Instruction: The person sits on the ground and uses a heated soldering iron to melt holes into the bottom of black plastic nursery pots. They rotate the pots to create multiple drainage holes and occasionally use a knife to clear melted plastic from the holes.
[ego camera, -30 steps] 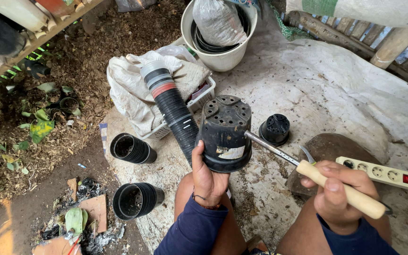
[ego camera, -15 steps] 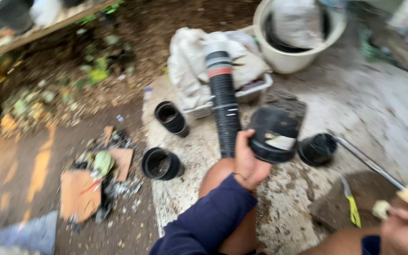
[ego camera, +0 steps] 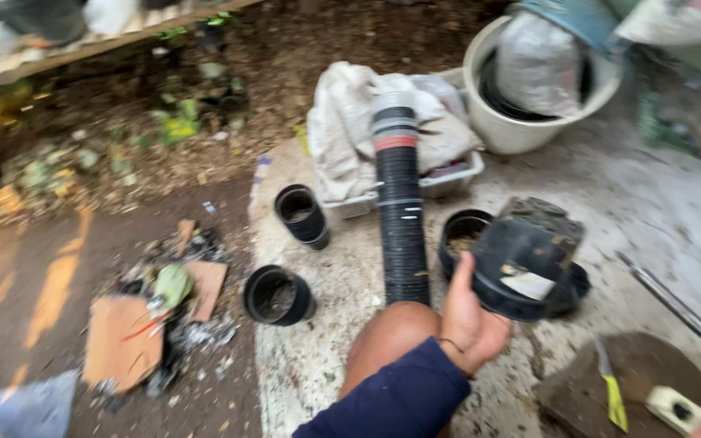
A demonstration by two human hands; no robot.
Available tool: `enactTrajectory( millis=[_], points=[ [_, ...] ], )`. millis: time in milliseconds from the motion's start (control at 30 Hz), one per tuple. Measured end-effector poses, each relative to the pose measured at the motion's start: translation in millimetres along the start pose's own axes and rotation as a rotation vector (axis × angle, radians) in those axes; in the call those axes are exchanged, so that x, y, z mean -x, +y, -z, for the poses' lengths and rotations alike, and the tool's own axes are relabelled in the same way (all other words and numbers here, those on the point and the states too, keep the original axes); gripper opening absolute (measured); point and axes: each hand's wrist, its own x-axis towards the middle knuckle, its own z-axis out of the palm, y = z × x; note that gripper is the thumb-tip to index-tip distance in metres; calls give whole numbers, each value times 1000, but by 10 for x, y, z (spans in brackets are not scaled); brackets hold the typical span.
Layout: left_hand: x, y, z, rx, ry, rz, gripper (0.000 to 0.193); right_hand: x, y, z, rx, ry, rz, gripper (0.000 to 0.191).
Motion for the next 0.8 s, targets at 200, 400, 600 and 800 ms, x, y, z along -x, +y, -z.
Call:
enactTrajectory(
  millis=[200,400,600,800],
  points=[
    [-15,89,-26,-92,-6,37,48,40,-355,287,-122,-14,53,35],
    [27,150,-127,-117,-5,-42,44,92,-627,308,13,-121,139,32],
    [47,173,-160,-48,-75,17,47,116,-588,272,-67,-260,91,28],
    [18,160,-137,-130,-87,-20,43,90,-517,347,-97,-327,133,28]
  ],
)
